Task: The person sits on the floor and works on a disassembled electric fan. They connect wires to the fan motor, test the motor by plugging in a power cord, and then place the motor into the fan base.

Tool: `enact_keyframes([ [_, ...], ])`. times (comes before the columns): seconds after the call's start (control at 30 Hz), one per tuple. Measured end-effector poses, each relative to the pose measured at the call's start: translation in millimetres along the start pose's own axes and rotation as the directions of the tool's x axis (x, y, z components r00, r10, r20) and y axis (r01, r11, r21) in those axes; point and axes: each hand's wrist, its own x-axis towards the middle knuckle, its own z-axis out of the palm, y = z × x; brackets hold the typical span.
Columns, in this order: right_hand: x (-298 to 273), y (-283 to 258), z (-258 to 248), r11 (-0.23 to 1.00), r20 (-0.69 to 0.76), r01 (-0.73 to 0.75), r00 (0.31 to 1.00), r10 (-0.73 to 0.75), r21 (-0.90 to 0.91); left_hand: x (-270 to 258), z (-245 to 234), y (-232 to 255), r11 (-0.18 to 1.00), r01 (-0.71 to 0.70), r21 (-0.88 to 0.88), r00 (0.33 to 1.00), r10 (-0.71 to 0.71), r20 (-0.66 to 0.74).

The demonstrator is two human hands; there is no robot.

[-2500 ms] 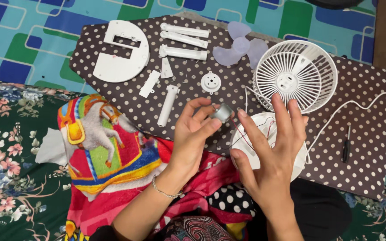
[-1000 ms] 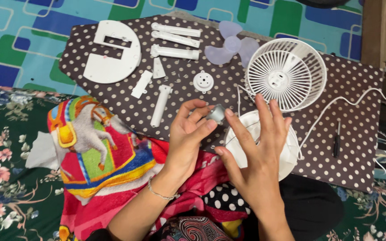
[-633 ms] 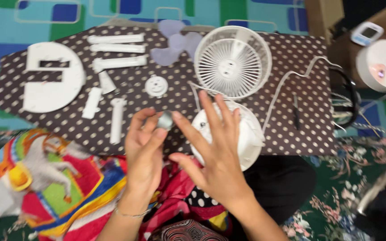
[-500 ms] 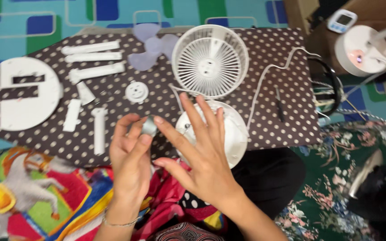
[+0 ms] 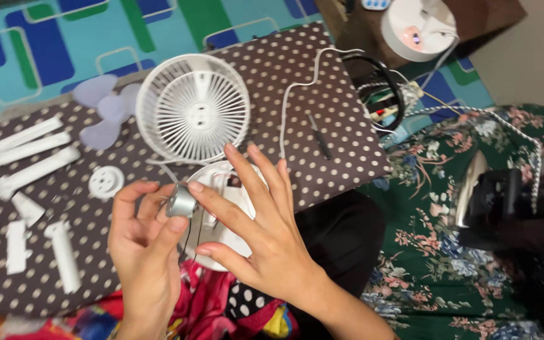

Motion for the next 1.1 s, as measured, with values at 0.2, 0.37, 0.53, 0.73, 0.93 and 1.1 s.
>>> enact_keyframes([
  [0.2,-14.5,42.9,-26.8,0.993,-0.258,-0.059,0.963,0.084,0.102,14.6,30.7,-14.3,0.995,0.032,0.097,0.999,-0.036,0.041],
  [0.37,-35.4,140.3,-43.1,0.973,-0.707,-0.150,0.669,0.229,0.173,29.2,40.5,-27.9,0.991,-0.042,0.129,0.996,0.031,0.089],
  [0.53,-30.3,338.5,-125.9,0.915,-0.847,-0.278,0.371,0.382,0.291,41.5,27.0,-34.5,0.967,-0.138,0.216,0.985,0.110,0.135],
  [0.73,-20.0,470.1,-141.5,0.782,-0.396,-0.364,0.903,0.164,-0.506,61.7,1.4,-37.8,0.888,-0.023,0.460,1.000,0.023,0.004],
  [0.93,-0.7,526.8,-140.2,0.683,-0.118,-0.334,0.932,0.343,-0.649,90.9,-35.6,-40.7,0.653,0.035,0.756,0.999,-0.020,-0.030],
  [1.1,1.2,550.8,-142.2,0.703,-0.014,-0.256,0.943,0.331,-0.663,94.2,-77.5,-55.5,0.667,-0.046,0.744,0.999,0.020,0.043],
])
